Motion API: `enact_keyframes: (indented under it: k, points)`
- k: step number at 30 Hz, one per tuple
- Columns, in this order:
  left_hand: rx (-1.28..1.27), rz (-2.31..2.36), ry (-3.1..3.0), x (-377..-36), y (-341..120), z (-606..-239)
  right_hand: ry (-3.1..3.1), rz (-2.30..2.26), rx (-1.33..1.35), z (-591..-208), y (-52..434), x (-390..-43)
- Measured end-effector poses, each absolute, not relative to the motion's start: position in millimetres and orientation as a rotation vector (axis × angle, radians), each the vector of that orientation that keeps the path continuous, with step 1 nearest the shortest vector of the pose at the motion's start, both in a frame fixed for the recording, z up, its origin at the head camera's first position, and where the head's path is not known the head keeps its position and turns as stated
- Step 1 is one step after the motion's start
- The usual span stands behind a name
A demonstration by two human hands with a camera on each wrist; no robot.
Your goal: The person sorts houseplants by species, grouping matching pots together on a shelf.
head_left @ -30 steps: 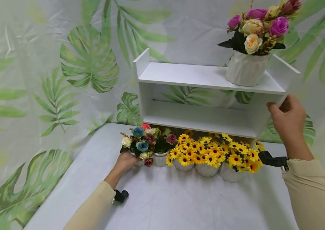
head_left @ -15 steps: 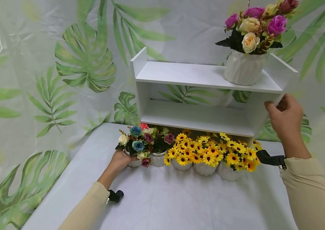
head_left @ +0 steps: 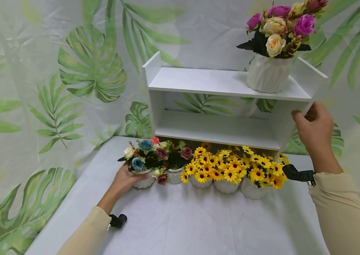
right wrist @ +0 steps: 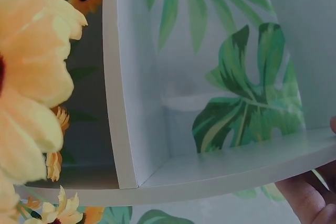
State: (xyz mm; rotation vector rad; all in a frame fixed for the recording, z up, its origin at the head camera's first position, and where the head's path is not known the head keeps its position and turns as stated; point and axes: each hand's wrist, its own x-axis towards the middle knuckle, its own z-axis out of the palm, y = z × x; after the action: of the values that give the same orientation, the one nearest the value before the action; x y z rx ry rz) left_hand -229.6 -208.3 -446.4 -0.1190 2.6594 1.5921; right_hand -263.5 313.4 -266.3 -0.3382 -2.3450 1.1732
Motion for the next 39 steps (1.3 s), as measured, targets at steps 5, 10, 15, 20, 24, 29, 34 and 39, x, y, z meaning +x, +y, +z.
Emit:
enact_keyframes:
  k: [5,10,15,20,24,29,34,39]
  points:
    - [-0.109,1.616,2.646,-220,-220,-446,-2.326,1.167,-0.34,-266,314,-264]
    - [-0.108,1.67,2.653,-212,-229,-436,-2.329,1.162,-0.346,-266,315,-264]
    - [-0.091,1.707,2.673,-207,-234,-418,-2.329,1.158,-0.352,-266,315,-264]
    - [-0.033,1.664,2.74,-200,-236,-396,-2.329,1.16,-0.341,-266,314,-264]
    - [0.066,1.69,2.759,-196,-237,-383,-2.326,1.163,-0.327,-266,313,-264]
    - [0.099,1.719,2.755,-191,-237,-372,-2.328,1.154,-0.322,-267,313,-264]
    - [0.179,1.813,2.784,-191,-233,-359,-2.33,1.136,-0.329,-268,313,-265]
    - [0.251,1.95,2.721,-192,-228,-346,-2.331,1.143,-0.333,-269,314,-266]
